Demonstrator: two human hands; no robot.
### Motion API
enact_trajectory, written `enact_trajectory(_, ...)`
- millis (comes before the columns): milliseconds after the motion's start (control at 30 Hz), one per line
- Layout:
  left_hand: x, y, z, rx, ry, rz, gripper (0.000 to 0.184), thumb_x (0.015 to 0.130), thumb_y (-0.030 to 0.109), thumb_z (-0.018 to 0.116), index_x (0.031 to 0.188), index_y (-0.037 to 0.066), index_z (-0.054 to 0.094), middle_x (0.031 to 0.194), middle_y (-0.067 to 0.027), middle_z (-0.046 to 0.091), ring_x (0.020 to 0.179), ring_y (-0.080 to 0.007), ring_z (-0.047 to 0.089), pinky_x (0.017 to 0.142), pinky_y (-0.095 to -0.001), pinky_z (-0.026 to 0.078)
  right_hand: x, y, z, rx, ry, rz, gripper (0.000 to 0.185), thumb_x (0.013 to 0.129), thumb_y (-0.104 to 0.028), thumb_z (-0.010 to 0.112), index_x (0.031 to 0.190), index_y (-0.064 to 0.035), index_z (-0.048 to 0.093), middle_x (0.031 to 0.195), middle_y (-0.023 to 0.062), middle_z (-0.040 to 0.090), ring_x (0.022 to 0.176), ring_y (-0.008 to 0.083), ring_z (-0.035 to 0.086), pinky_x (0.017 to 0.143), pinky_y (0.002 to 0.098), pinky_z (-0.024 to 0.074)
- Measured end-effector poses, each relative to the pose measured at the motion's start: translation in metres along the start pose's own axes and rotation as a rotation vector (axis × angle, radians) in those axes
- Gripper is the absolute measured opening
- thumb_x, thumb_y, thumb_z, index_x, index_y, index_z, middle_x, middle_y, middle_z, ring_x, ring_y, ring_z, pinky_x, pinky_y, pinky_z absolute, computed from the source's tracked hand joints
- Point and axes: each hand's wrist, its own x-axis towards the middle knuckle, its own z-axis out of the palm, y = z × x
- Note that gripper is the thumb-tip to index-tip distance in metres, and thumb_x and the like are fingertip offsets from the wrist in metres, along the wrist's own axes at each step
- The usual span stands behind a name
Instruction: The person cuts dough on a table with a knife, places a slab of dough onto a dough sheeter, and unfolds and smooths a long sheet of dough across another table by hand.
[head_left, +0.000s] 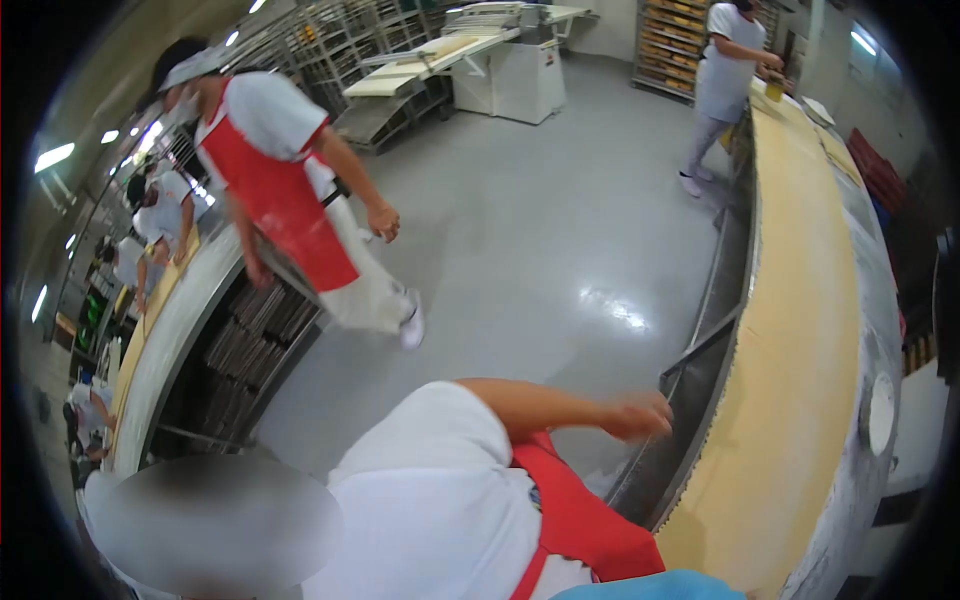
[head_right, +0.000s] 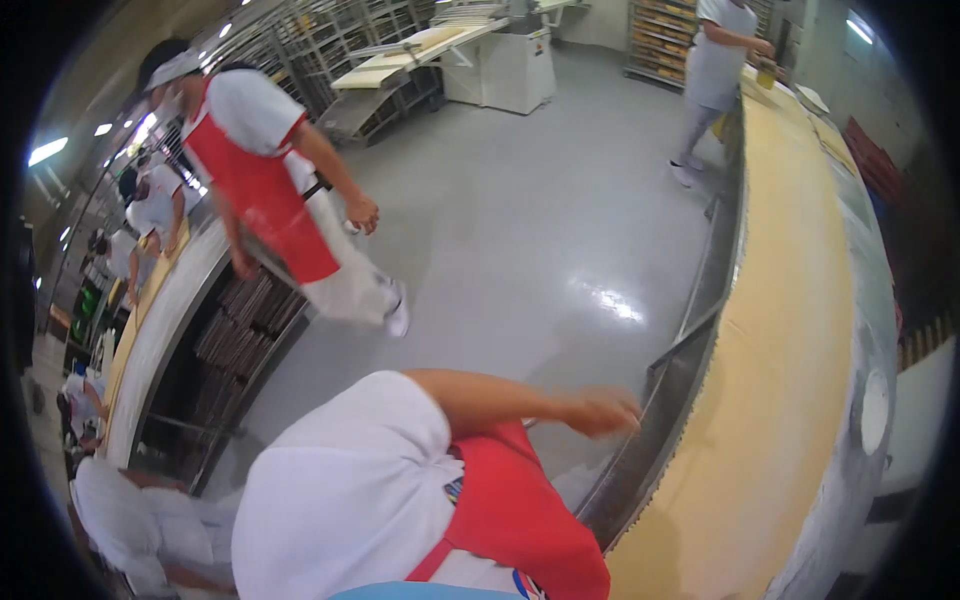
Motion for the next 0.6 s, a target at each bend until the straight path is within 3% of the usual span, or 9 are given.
enact_trajectory(67,-0.120,0.030,-0.005,0.173,0.070,-0.169,0.026,0.089,0.006,0.060,0.114,0.009,0.066,0.117,-0.0165,0.066,0.110,-0.0372,0.060,0.094,-0.0437,0.050,0.029,0.047,0.019,-0.032,-0.056,0.073,0.050,0.097,-0.036,0.050,0.127,0.0014,0.061,0.139,0.0256,0.053,0.131,0.0409,0.048,0.107,0.0523,0.0404)
enact_trajectory(100,-0.155,0.009,-0.032,0.362,-0.199,-0.300,0.026,0.092,0.009,0.060,0.117,0.008,0.065,0.119,-0.0166,0.065,0.111,-0.0380,0.060,0.094,-0.0447,0.050,0.041,0.069,0.035,-0.045,-0.094,0.123,0.051,0.097,-0.037,0.050,0.128,0.0016,0.060,0.139,0.0259,0.053,0.131,0.0410,0.048,0.107,0.0523,0.0404)
enact_trajectory(167,-0.184,0.047,-0.094,0.347,-0.174,-0.760,0.031,0.090,0.012,0.063,0.121,0.012,0.066,0.120,-0.0175,0.064,0.108,-0.0396,0.060,0.092,-0.0466,0.051,0.041,0.091,0.058,-0.063,-0.151,0.207,0.052,0.097,-0.039,0.049,0.128,0.0020,0.060,0.141,0.0264,0.052,0.133,0.0412,0.047,0.107,0.0524,0.0405)
enact_trajectory(200,-0.221,0.045,-0.105,0.386,-0.098,-0.747,0.033,0.090,0.015,0.065,0.123,0.012,0.065,0.120,-0.0186,0.064,0.110,-0.0401,0.060,0.092,-0.0466,0.051,0.054,0.102,0.104,-0.091,-0.027,0.234,0.058,0.099,-0.040,0.046,0.140,0.0006,0.050,0.153,0.0244,0.038,0.143,0.0419,0.033,0.114,0.0506,0.0342)
enact_trajectory(233,-0.264,0.032,-0.113,0.416,-0.091,-0.771,0.033,0.090,0.017,0.064,0.122,0.009,0.065,0.121,-0.0208,0.063,0.113,-0.0411,0.059,0.095,-0.0470,0.049,0.003,0.037,0.016,0.010,-0.124,0.297,0.061,0.100,-0.039,0.044,0.146,0.0005,0.041,0.159,0.0220,0.028,0.148,0.0402,0.025,0.118,0.0493,0.0286)
enact_trajectory(333,-0.343,0.040,-0.129,0.533,-0.295,-1.081,0.046,0.089,0.025,0.067,0.130,0.007,0.062,0.134,-0.0226,0.058,0.125,-0.0395,0.054,0.107,-0.0452,0.042,0.000,0.031,0.015,0.154,-0.028,0.459,0.058,0.101,-0.036,0.042,0.145,0.0020,0.043,0.158,0.0226,0.031,0.146,0.0392,0.028,0.117,0.0506,0.0284)
enact_trajectory(367,-0.358,0.038,-0.128,0.491,-0.340,-1.198,0.050,0.089,0.028,0.067,0.134,0.007,0.059,0.135,-0.0233,0.058,0.126,-0.0395,0.054,0.108,-0.0453,0.041,-0.008,0.017,0.004,0.109,-0.075,0.328,0.056,0.100,-0.032,0.044,0.144,0.0022,0.043,0.157,0.0223,0.031,0.145,0.0398,0.029,0.117,0.0507,0.0280)
enact_trajectory(467,-0.381,0.031,-0.108,0.461,-0.329,-1.286,0.054,0.089,0.031,0.068,0.136,0.005,0.058,0.134,-0.0239,0.058,0.126,-0.0393,0.053,0.108,-0.0455,0.041,-0.058,-0.040,0.016,0.163,0.203,0.129,0.046,0.097,-0.019,0.051,0.138,0.0025,0.048,0.150,0.0226,0.038,0.138,0.0403,0.036,0.114,0.0510,0.0305)
enact_trajectory(600,-0.348,-0.004,-0.078,0.307,-0.497,-1.041,0.068,0.089,0.036,0.069,0.142,0.000,0.048,0.137,-0.0274,0.054,0.129,-0.0402,0.051,0.109,-0.0451,0.041,-0.111,-0.087,0.003,0.296,0.247,0.148,0.045,0.094,-0.012,0.055,0.135,0.0028,0.049,0.144,0.0225,0.043,0.135,0.0400,0.038,0.114,0.0507,0.0306)
